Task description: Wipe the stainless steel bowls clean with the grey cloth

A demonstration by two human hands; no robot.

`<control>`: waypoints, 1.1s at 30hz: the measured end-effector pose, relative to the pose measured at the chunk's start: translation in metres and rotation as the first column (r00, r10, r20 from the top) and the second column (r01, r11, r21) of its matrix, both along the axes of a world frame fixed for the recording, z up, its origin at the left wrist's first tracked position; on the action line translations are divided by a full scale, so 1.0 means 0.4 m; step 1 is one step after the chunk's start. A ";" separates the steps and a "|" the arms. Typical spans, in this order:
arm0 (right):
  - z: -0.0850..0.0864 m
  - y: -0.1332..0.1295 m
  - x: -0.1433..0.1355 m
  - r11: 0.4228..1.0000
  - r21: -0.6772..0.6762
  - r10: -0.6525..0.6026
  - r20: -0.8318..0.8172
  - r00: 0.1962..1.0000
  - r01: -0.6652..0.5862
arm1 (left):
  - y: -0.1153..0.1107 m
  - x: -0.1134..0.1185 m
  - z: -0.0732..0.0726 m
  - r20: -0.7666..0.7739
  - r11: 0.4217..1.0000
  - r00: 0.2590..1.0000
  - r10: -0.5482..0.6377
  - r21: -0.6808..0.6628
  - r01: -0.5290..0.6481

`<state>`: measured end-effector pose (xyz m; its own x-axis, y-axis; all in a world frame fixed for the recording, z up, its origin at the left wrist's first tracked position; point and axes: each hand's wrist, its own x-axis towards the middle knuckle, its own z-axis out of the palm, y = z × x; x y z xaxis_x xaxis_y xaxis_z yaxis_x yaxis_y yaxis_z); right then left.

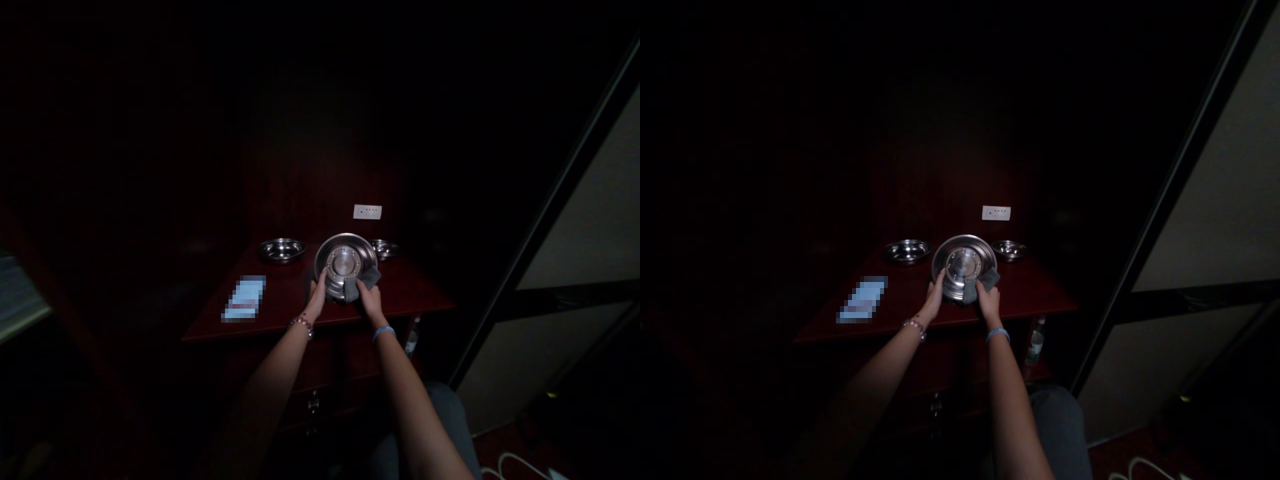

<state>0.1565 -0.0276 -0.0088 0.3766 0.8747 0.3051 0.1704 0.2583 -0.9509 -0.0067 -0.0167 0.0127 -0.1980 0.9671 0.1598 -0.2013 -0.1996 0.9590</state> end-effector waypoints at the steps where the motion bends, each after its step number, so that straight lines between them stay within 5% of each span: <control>1: 0.001 -0.001 0.000 1.000 0.001 -0.003 -0.004 1.000 0.003 | -0.004 0.002 0.004 0.006 1.000 1.000 0.007 -0.003 -0.007; 26: -0.007 0.007 -0.003 0.996 0.042 -0.078 -0.074 0.994 0.081 | -0.001 0.014 -0.007 -0.031 0.987 0.996 -0.087 0.130 0.090; 33: -0.010 0.003 -0.005 0.997 0.042 -0.057 -0.077 0.995 0.061 | 0.018 0.015 -0.028 -0.180 0.965 0.964 -0.197 0.141 0.223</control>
